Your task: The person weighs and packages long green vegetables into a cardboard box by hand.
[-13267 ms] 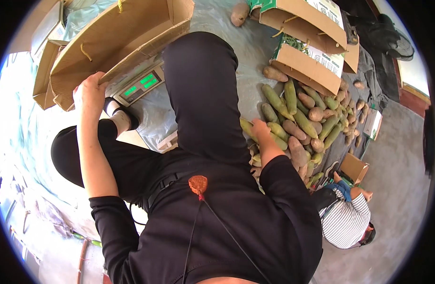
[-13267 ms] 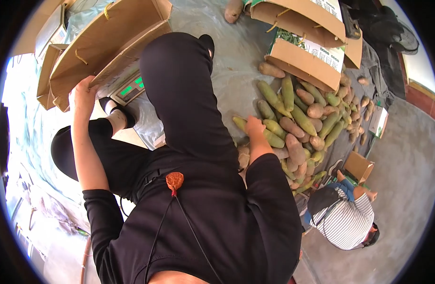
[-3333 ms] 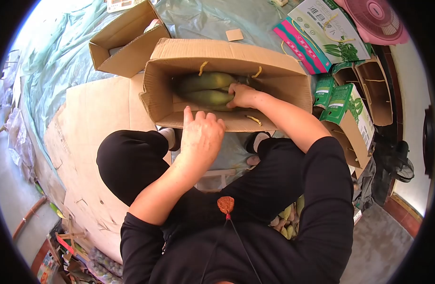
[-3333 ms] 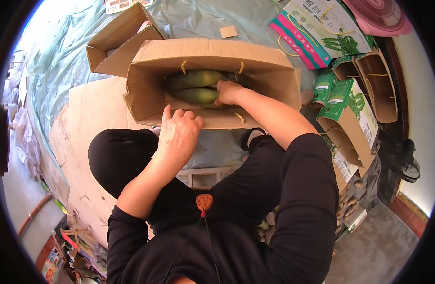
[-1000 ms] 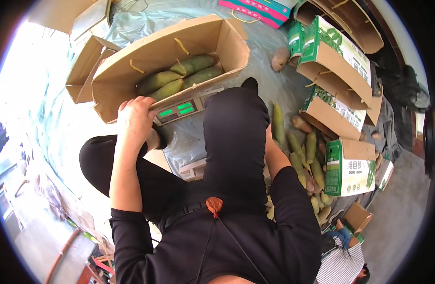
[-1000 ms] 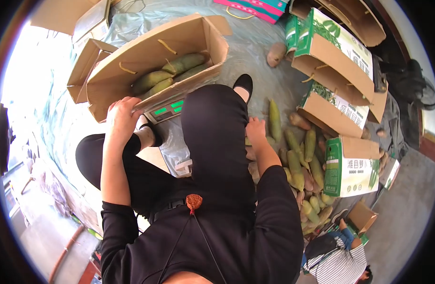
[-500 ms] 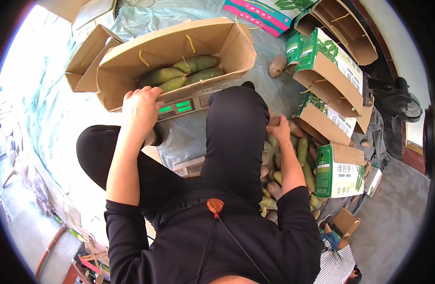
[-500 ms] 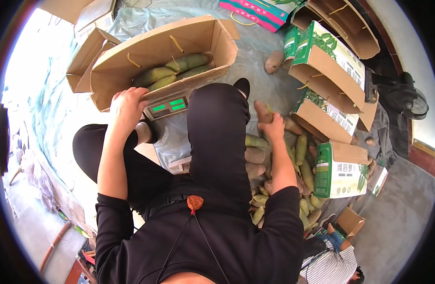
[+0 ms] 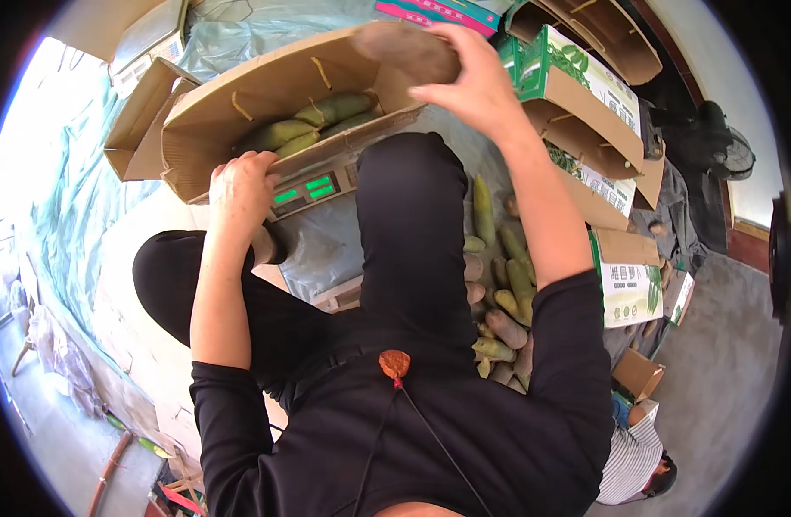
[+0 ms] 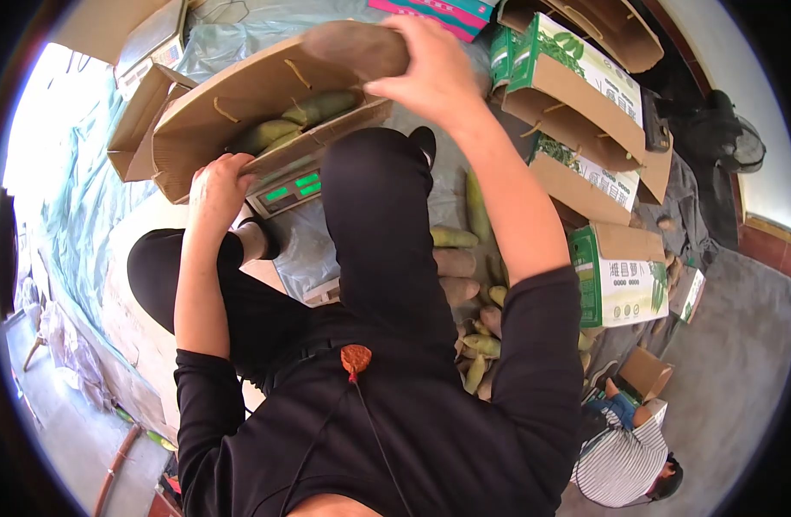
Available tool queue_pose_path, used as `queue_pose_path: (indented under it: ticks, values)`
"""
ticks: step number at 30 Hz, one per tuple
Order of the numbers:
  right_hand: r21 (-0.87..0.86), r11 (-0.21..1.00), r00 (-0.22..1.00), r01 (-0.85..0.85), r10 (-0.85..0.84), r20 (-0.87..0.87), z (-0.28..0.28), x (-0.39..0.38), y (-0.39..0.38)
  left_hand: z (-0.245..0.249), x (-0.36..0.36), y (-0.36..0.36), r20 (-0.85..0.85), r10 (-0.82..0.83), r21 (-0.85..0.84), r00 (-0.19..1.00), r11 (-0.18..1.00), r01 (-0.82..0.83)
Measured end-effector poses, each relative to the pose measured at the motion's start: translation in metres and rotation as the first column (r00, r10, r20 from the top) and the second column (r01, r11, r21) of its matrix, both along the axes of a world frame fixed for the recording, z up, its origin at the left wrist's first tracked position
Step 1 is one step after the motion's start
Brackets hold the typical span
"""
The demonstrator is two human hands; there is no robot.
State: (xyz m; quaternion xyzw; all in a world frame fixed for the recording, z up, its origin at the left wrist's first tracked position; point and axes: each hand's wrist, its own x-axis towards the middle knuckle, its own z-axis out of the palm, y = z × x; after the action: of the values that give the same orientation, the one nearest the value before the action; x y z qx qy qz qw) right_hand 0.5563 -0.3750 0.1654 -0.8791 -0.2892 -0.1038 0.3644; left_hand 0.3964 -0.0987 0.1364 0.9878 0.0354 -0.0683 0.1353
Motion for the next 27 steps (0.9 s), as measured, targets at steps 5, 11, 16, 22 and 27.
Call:
queue_pose_path:
  ticks: [5,11,16,22,27]
  values:
    - [-0.305,0.950,0.995,-0.065,0.037,-0.096,0.008,-0.008,0.040,-0.006,0.001,0.001,-0.007,-0.013,0.007,1.000,1.000,0.013]
    - [-0.188,0.982,1.000,0.005,-0.006,-0.008,-0.028,-0.008,0.018,0.000,0.003,-0.003,-0.004,-0.009,-0.016,1.000,1.000,0.009]
    - [-0.007,0.958,0.948,0.286,-0.284,-0.146,-0.076,-0.020,-0.064,-0.003,0.003,-0.003,-0.021,-0.009,0.008,1.000,1.000,0.009]
    - [-0.381,0.818,0.682,0.431,-0.572,-0.456,-0.225,-0.101,-0.199,-0.012,0.002,0.004,-0.012,-0.012,-0.019,1.000,1.000,0.012]
    - [-0.600,0.618,0.335,0.509,-0.784,-0.523,-0.278,-0.187,-0.243,-0.005,0.002,0.001,-0.011,0.002,-0.027,1.000,1.000,-0.003]
